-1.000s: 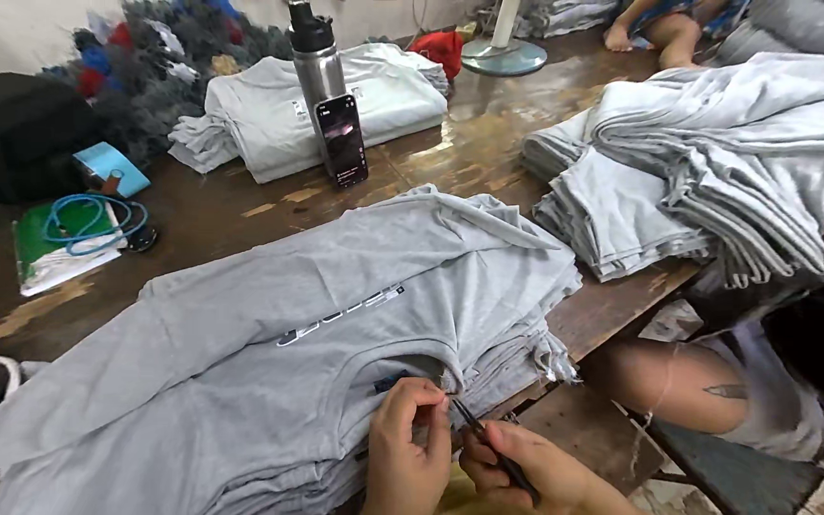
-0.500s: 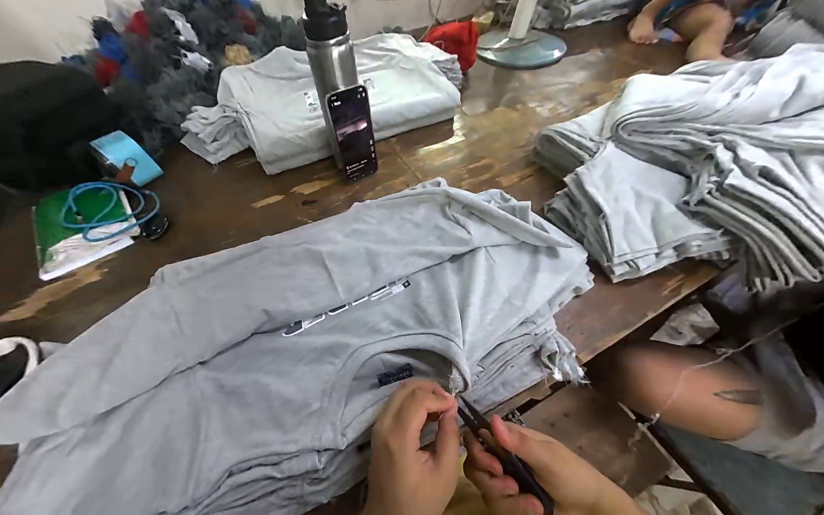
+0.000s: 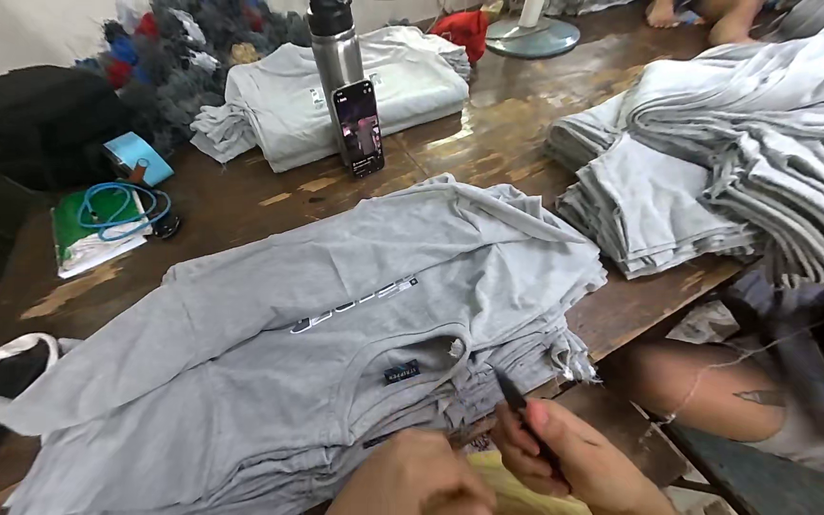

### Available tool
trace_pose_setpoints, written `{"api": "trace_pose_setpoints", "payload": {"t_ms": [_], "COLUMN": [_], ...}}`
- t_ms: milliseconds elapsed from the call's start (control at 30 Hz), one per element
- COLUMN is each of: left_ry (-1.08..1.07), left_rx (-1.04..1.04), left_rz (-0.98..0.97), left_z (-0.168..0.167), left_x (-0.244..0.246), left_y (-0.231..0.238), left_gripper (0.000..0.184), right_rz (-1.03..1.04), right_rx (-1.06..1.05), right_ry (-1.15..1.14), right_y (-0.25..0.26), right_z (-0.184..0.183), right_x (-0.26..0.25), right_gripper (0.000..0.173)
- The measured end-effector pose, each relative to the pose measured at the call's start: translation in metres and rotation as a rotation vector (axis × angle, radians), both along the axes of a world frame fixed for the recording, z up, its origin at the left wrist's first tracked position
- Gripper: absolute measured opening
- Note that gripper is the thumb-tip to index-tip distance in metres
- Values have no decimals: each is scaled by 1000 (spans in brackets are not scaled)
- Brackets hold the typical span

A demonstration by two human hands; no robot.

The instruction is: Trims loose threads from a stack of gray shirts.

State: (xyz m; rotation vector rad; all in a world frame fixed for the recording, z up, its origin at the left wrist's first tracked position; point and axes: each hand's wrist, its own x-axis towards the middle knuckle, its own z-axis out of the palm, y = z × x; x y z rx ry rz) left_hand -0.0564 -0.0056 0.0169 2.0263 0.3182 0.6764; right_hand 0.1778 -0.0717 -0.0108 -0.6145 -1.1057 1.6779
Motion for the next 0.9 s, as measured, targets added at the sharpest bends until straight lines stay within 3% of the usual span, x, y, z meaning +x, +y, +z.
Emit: {"api": "trace_pose_setpoints", "payload": {"t_ms": [67,100,200,300,400,467,533,700,900], "left_ry": [-9,-27,-24,118,229,169,86,-126,-159], "left_rx": [-61,-64,65,276,389,380,303,166,165], "left_rz": [-223,-187,274,605,565,555,582,674,740], "left_z": [7,9,6,-9,-20,-28,-28,-18,-17], "left_x": [-7,-8,0,20,25,23,23,49,64], "left_y": [2,1,1,1,-8,-9,-6,6,7], "left_gripper": [40,42,33,27,26,26,24,24,20], "right_rz": [-215,-349,-716,-865,-864,-792,-749,-745,-753], "right_rx": [213,313,480,478,474,433,393,411,515], "right_ry": [-204,-342,-795,-1027,-656,-406,-316,-356,-525], "right_y": [8,15,40,63,67,60,54,46,42], "right_z": [7,10,17,8,-7,-10,-14,-17,-19], "right_x": [5,7,-2,-15,-18,-17,-15,-14,-13], "right_gripper": [43,42,50,45,22,18,17,11,10]}}
